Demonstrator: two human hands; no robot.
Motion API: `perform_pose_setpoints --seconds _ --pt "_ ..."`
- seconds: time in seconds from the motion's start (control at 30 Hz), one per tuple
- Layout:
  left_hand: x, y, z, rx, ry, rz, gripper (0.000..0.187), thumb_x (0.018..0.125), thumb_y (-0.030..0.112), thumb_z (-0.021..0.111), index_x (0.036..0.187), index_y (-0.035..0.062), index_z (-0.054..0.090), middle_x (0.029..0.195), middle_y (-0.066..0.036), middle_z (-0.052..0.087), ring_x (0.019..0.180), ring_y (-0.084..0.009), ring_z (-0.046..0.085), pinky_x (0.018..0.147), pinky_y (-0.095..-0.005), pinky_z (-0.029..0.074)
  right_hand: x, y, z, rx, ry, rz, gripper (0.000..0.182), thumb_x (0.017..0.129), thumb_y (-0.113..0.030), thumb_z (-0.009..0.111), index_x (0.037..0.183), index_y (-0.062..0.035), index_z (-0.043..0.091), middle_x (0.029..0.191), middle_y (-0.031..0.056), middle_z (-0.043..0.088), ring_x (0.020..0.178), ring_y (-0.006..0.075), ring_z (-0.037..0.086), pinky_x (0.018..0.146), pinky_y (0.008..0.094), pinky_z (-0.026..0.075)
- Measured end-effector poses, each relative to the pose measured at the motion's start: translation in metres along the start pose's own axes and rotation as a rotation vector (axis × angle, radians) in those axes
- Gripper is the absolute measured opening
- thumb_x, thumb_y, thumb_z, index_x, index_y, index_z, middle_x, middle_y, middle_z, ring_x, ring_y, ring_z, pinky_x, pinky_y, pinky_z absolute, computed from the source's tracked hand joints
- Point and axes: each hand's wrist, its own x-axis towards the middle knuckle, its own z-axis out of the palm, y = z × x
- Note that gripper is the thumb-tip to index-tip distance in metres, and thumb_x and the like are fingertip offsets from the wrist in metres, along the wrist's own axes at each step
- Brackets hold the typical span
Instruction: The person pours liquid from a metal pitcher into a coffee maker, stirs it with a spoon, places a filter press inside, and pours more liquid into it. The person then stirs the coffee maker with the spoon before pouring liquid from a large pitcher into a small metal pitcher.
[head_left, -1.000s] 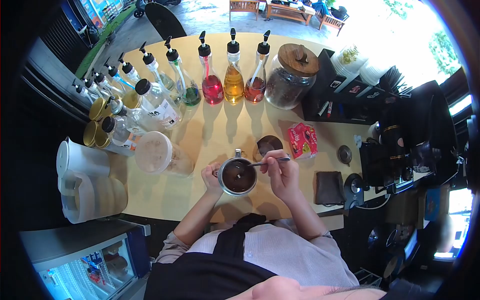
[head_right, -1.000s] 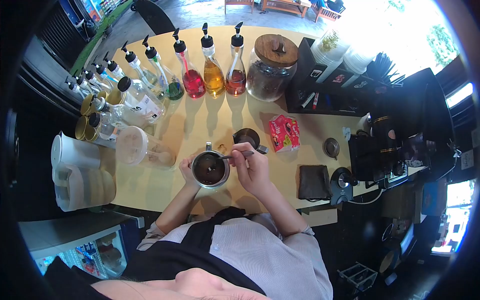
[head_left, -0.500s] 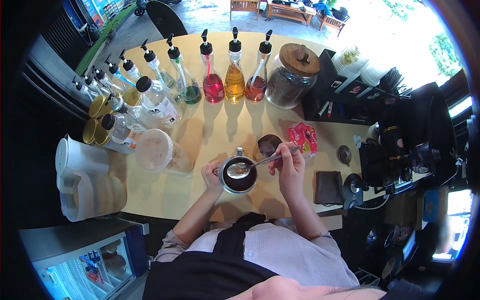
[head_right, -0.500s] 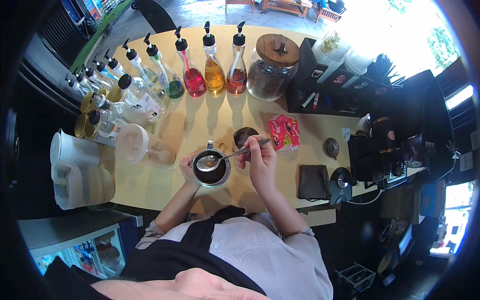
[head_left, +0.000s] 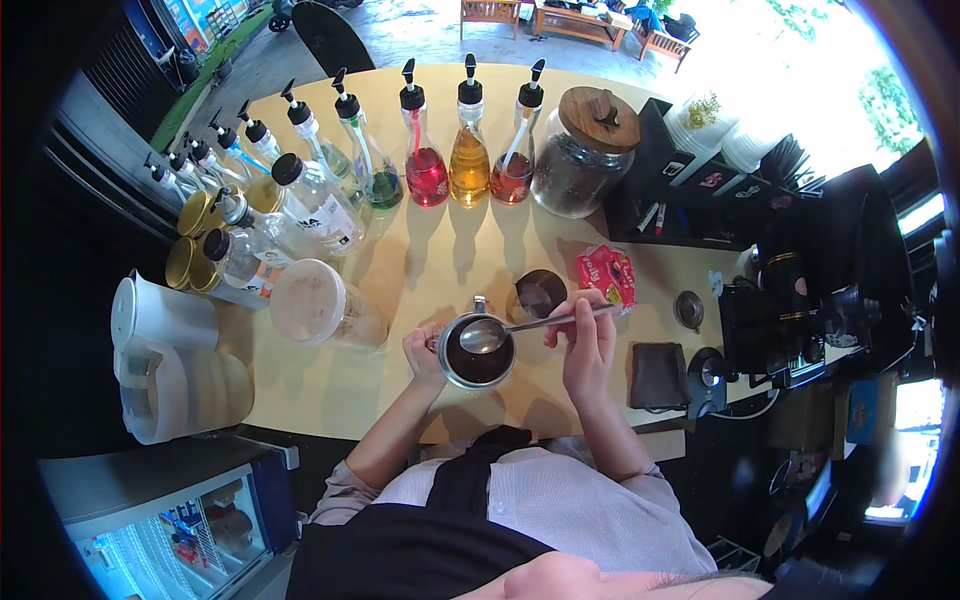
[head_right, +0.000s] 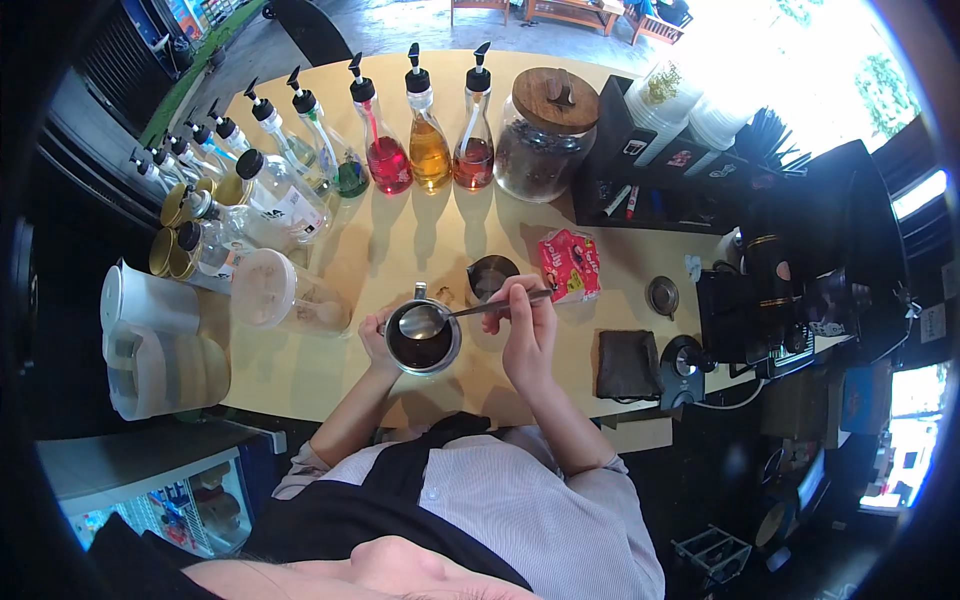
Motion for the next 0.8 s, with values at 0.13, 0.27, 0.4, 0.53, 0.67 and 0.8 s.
perform_pose_setpoints --seconds 0.13,0.27,0.4,0.53,0.67,0.8 --pt "0.0002 0.0 -0.0026 0.046 -0.035 0.01 0.048 0.091 0.035 0.029 0.053 0.0061 0.027 0.049 0.002 0.027 0.046 -0.0088 0.024 0.045 -0.0289 0.017 -0.0084 0.0006 -0.0074 -0.389 -0.15 -0.435 0.009 0.094 -0.009 0.047 0.093 -0.001 0.05 0.071 0.0098 0.061 0.056 0.0146 0.056 0.052 0.026 0.044" --pt "-0.0003 -0.0027 -0.006 0.059 -0.038 -0.021 0.051 0.092 0.037 0.028 0.052 0.0059 0.028 0.049 0.002 0.026 0.045 -0.0082 0.023 0.045 -0.0285 0.016 -0.001 -0.005 -0.008 -0.597 -0.351 -0.805 0.015 0.083 -0.006 0.063 0.094 -0.0034 0.054 0.074 0.0074 0.063 0.056 0.0224 0.057 0.052 0.03 0.045" --pt "-0.0002 -0.0032 -0.0058 0.086 -0.038 -0.02 0.052 0.092 0.038 0.029 0.051 0.006 0.028 0.049 0.003 0.027 0.045 -0.0076 0.023 0.045 -0.0282 0.016 -0.0001 -0.0068 -0.0055 -0.67 -0.386 -0.816 0.012 0.083 -0.01 0.064 0.091 -0.0044 0.057 0.074 0.0069 0.063 0.058 0.0221 0.057 0.053 0.0303 0.046" --pt "-0.0006 0.0017 -0.001 0.086 -0.026 0.0 0.053 0.092 0.04 0.028 0.051 0.0057 0.029 0.048 0.003 0.027 0.045 -0.0071 0.023 0.044 -0.028 0.016 -0.0013 -0.0063 -0.0074 -0.667 -0.371 -0.734 0.011 0.086 -0.014 0.061 0.089 -0.0033 0.058 0.074 0.0071 0.064 0.06 0.0217 0.058 0.055 0.0302 0.046" --pt "0.0 0.0043 -0.0004 0.111 -0.021 0.001 0.054 0.092 0.04 0.028 0.051 0.0054 0.03 0.048 0.003 0.027 0.044 -0.0068 0.023 0.044 -0.0278 0.016 0.0003 -0.0081 -0.0076 -0.701 -0.352 -0.742 0.015 0.091 -0.016 0.056 0.089 -0.0017 0.058 0.074 0.0076 0.064 0.064 0.0214 0.058 0.058 0.0307 0.046" --pt "0.0009 0.0027 -0.0018 0.12 -0.04 0.017 0.054 0.092 0.04 0.028 0.051 0.0053 0.029 0.048 0.003 0.027 0.044 -0.0069 0.023 0.044 -0.0278 0.016 -0.0018 -0.0068 -0.0062 -0.642 -0.335 -0.687 0.01 0.084 -0.012 0.063 0.086 -0.0035 0.059 0.074 0.0047 0.063 0.064 0.0221 0.056 0.058 0.0306 0.046"
